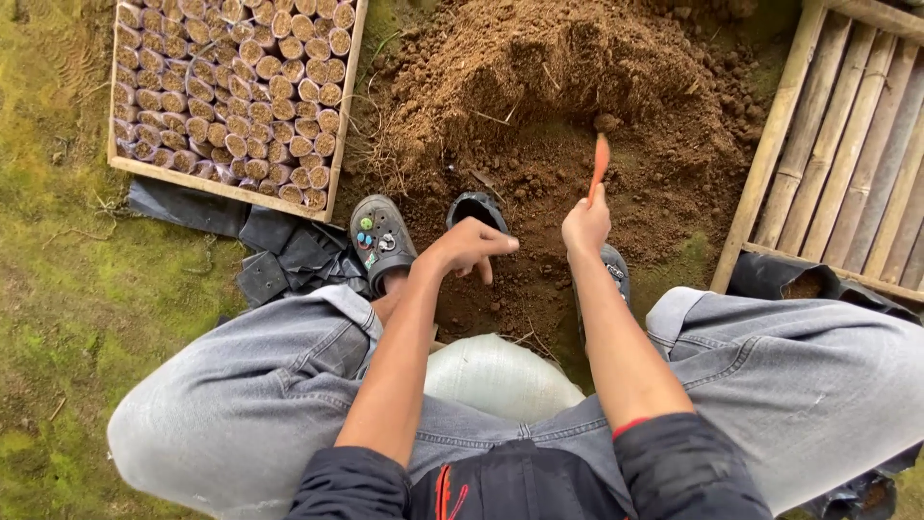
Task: Filling small black plastic polybags with soil using a hand scoop for plant nursery preparation.
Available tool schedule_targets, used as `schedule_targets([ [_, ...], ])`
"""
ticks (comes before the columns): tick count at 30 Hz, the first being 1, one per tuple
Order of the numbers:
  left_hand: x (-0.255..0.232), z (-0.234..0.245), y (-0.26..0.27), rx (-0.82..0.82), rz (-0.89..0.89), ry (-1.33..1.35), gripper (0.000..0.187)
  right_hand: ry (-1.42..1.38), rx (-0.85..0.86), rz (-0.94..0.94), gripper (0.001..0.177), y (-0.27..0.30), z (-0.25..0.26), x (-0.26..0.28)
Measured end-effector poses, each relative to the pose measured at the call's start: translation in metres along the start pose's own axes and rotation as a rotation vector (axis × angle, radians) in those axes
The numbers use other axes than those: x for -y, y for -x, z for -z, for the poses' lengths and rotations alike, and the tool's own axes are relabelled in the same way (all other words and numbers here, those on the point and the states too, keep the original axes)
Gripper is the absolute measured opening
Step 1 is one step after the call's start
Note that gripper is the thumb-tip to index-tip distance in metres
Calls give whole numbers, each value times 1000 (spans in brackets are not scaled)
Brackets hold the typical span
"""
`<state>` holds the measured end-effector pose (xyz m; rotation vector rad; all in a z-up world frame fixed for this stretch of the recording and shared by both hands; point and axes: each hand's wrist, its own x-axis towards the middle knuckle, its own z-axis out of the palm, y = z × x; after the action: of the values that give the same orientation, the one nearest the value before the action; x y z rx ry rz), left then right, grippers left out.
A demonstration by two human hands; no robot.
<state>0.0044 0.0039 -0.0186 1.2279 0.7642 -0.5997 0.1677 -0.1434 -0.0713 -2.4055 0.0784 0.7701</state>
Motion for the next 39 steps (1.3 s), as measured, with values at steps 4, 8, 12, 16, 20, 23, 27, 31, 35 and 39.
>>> schedule_targets([
  [4, 8, 15, -24, -379, -310, 176, 32, -65, -160, -46, 50, -39, 4, 12],
  [8, 11, 29, -32, -867, -308, 182, 33, -178, -78, 122, 46, 1, 25, 70],
  [12, 28, 33, -37, -966, -265, 203, 37, -162, 84, 269, 46, -43, -34, -5],
  [16, 32, 34, -31, -991, -192, 126, 38, -187, 26, 251, 38, -55, -29, -16],
  [20, 38, 36, -31, -1034, -107, 87, 33, -270, -343, 32, 42, -133, -30, -73],
  [23, 33, 35, -25, -1025, -84, 71, 33, -174, -189, 1, 43, -83, -12, -8],
  [27, 30, 30, -20, -1014, -56, 67, 31, 110, -175, 138, 34, -69, -41, -45],
  [31, 32, 29, -25, -1010, -107, 49, 32, -20, -369, 149, 16, -46, -41, -67],
  [35, 30, 28, -25, -1007, -128, 37, 32, -4, -301, 447, 22, -7, -41, -61],
  [39, 22, 27, -17, -993, -159, 39, 33, 111, -175, 640, 34, 22, -39, -49],
])
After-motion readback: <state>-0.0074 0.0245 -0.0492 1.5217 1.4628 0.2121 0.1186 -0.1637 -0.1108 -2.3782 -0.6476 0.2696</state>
